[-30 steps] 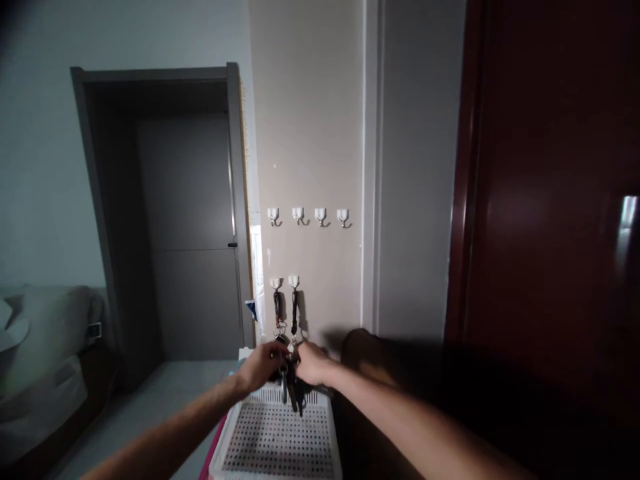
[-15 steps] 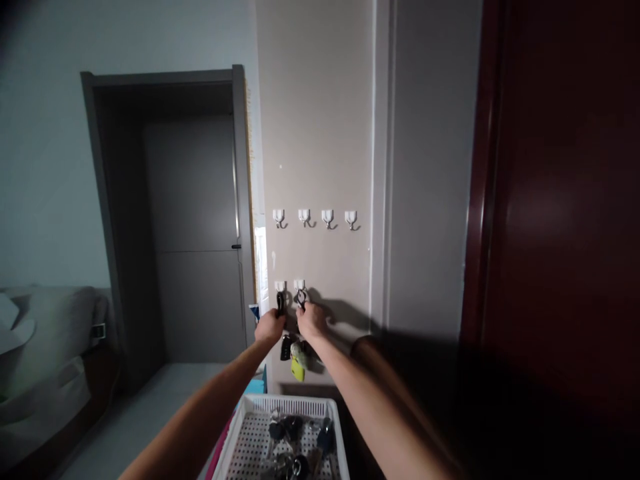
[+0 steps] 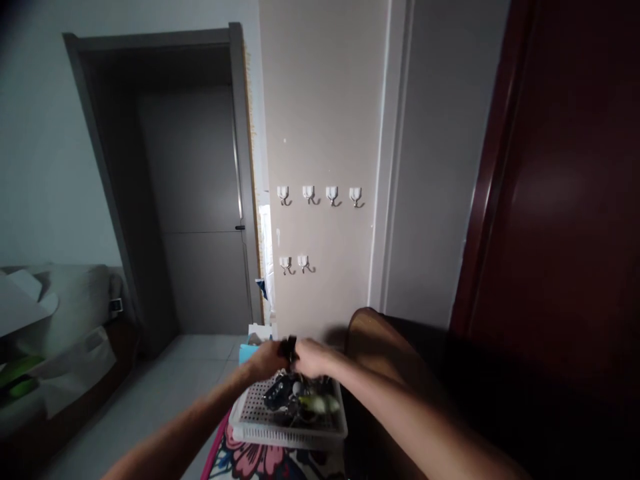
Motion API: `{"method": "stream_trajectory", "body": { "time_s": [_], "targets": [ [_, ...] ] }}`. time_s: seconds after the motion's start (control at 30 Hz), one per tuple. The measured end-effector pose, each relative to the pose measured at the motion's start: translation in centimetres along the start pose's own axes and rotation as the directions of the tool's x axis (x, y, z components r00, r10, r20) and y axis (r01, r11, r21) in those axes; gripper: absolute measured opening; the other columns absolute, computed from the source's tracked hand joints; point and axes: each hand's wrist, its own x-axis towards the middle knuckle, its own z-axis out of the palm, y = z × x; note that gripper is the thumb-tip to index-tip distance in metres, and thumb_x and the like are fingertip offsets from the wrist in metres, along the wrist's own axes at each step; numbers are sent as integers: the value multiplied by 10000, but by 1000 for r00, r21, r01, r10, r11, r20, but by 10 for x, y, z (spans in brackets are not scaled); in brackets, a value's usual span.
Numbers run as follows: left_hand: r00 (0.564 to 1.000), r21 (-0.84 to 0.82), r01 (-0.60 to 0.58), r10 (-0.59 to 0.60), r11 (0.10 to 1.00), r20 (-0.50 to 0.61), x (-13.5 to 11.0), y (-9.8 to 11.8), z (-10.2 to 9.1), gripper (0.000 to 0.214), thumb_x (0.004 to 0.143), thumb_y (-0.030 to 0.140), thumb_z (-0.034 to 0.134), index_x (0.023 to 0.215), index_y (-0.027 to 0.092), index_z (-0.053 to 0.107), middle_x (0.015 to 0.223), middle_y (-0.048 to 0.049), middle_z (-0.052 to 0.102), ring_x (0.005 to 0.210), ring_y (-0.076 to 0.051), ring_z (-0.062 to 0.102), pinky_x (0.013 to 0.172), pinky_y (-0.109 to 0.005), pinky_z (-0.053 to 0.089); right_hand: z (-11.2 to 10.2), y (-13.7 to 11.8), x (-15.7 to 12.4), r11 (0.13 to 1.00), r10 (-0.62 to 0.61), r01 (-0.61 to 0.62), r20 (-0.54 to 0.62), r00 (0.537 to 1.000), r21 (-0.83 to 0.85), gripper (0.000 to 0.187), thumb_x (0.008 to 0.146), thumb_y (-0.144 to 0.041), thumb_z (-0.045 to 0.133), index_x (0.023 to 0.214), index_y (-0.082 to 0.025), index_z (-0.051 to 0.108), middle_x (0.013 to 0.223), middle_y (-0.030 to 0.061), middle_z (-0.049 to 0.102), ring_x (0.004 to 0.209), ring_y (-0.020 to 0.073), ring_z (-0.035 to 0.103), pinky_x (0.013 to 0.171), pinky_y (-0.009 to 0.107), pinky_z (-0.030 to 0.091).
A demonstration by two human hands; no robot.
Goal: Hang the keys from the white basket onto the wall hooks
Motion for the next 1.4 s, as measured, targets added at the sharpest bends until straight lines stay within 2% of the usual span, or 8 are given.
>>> {"method": "stream_trajectory", "body": {
  "time_s": [0.1, 0.23, 0.33, 0.47, 0.73, 0.9, 1.07, 1.4],
  "targets": [
    [1000, -117, -6, 9, 993, 20, -20, -20, 42, 270, 548, 185, 459, 798, 177, 559, 748, -18, 596, 691, -151, 520, 586, -210, 374, 23, -1, -15, 988, -73, 91, 146, 987, -123, 235, 563, -265, 466, 682, -118, 605, 603, 65, 579, 494, 123, 480, 377, 187, 267],
    [988, -213, -29, -4, 977, -155, -34, -32, 64, 326, 598, 242, 441, 908, 162, 502, 896, -34, 557, 809, -145, 487, 700, -212, 356, 8, 3, -22, 976, -216, 219, 99, 971, -20, 228, 593, -238, 426, 713, -170, 608, 572, 0, 577, 475, 81, 456, 396, 162, 270],
    [989, -248, 21, -55, 968, -135, -34, -33, 62, 300, 612, 239, 427, 882, 137, 506, 868, -48, 562, 788, -143, 494, 693, -214, 358, -4, 20, -25, 989, -148, 148, 7, 989, 25, 236, 599, -212, 417, 735, -182, 606, 581, -10, 580, 487, 78, 460, 423, 160, 284],
    [997, -239, 61, -69, 969, -25, -32, -32, 61, 216, 617, 226, 418, 770, 143, 547, 762, -32, 585, 709, -133, 511, 640, -210, 365, 11, 38, -31, 997, -15, 21, 85, 996, -73, 218, 586, -207, 429, 690, -164, 616, 607, 31, 588, 542, 112, 496, 442, 178, 301],
    [994, -171, 52, -67, 984, -83, -40, -33, 61, 227, 637, 245, 415, 792, 156, 554, 789, -27, 588, 728, -128, 511, 643, -207, 360, 21, 24, -30, 967, 35, 5, 149, 988, -255, 269, 593, -243, 439, 775, -128, 600, 794, 122, 581, 710, 197, 527, 537, 240, 352],
    [993, -164, 58, -74, 985, -97, -43, -31, 60, 236, 637, 269, 409, 789, 160, 554, 774, -25, 590, 714, -134, 514, 623, -213, 366, 28, 23, -23, 990, -78, 88, 88, 993, -113, 265, 641, -303, 386, 770, -188, 587, 762, 53, 590, 669, 154, 522, 505, 213, 332],
    [993, -165, 44, -62, 985, -104, -46, -29, 59, 232, 632, 265, 413, 791, 169, 551, 770, -22, 590, 708, -133, 515, 616, -215, 364, 42, 16, -24, 984, -153, 161, 97, 983, -82, 286, 612, -349, 417, 767, -172, 582, 726, 57, 585, 649, 154, 508, 482, 210, 313],
    [989, -223, 30, -61, 974, -137, -43, -35, 63, 260, 613, 313, 441, 793, 161, 549, 791, -34, 580, 714, -137, 504, 624, -222, 355, 35, 18, -22, 996, -24, 21, 32, 999, 83, 255, 551, -273, 461, 761, -184, 573, 696, 25, 579, 585, 116, 478, 436, 181, 272]
  ]
}}
